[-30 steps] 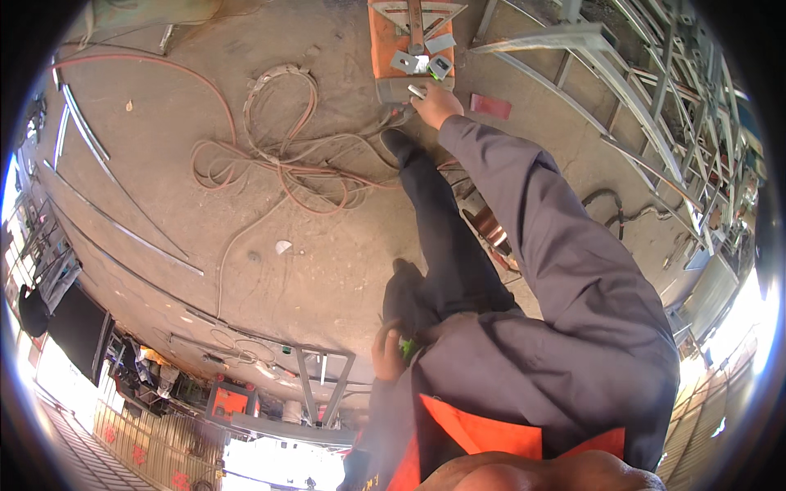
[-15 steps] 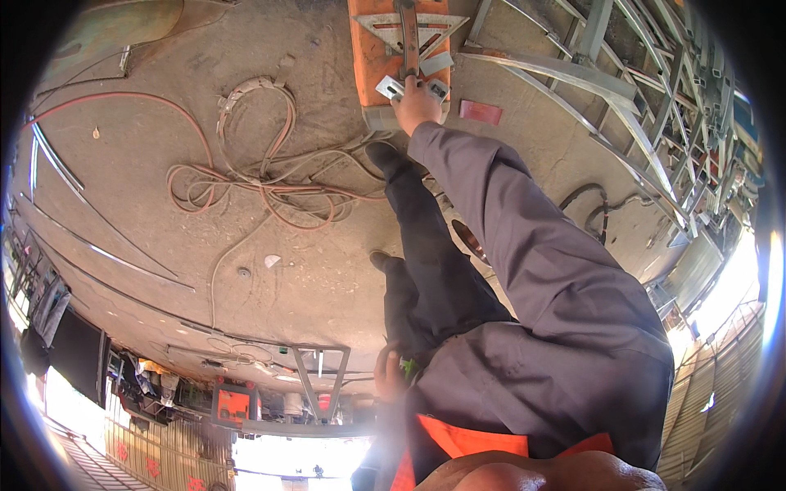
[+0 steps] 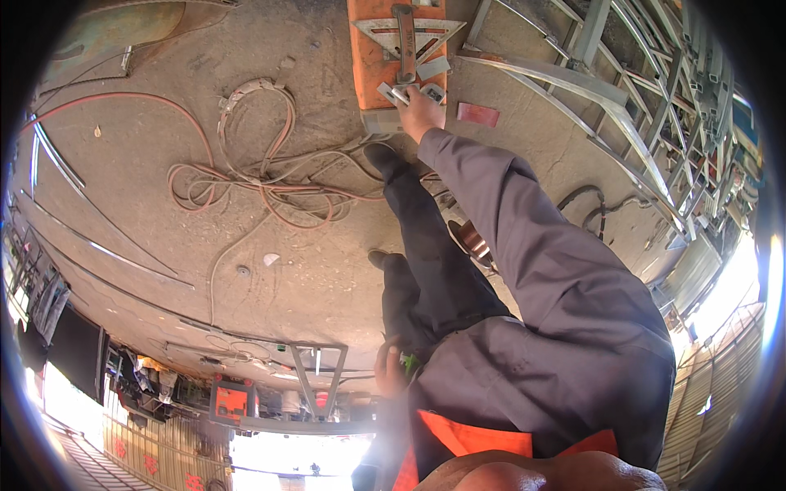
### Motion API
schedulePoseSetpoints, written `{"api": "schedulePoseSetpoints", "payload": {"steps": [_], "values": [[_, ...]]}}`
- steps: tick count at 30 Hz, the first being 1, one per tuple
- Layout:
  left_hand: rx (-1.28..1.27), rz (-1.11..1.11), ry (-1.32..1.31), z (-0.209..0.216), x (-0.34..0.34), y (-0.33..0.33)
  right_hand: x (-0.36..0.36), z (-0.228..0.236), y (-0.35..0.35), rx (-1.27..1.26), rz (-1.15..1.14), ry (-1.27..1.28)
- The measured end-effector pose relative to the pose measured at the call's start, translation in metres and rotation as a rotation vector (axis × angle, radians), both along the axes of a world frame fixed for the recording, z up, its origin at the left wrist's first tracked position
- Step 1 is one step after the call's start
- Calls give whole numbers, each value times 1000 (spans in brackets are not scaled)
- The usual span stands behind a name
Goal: The person measures a curved metal frame with a tape measure and marks it with a white marker. They then use a square tool to draw perpendicular lines on the frame. The person repeats the measuring and marking process on another section of the frame.
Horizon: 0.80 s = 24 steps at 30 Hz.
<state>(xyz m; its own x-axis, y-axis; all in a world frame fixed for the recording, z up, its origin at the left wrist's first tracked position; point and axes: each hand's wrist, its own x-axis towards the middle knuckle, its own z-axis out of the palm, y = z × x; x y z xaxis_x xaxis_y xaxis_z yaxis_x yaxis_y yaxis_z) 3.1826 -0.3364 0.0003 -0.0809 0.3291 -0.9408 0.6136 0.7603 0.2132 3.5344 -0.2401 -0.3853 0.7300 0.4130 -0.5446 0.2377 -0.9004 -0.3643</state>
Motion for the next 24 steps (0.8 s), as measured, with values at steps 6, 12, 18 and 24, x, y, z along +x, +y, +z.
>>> {"api": "schedulePoseSetpoints", "payload": {"steps": [6, 12, 18, 24], "values": [[-79, 130, -19, -6, -1, -2, 34, 21, 16, 33, 29, -119], [-143, 182, 72, -23, -2, -3, 177, -8, 90, 174, 289, -387], [-117, 173, -3, -61, -17, -14, 237, -31, 122, 261, 650, -437], [-97, 267, 3, -76, -33, -22, 240, -24, 135, 132, 764, -483]]}}
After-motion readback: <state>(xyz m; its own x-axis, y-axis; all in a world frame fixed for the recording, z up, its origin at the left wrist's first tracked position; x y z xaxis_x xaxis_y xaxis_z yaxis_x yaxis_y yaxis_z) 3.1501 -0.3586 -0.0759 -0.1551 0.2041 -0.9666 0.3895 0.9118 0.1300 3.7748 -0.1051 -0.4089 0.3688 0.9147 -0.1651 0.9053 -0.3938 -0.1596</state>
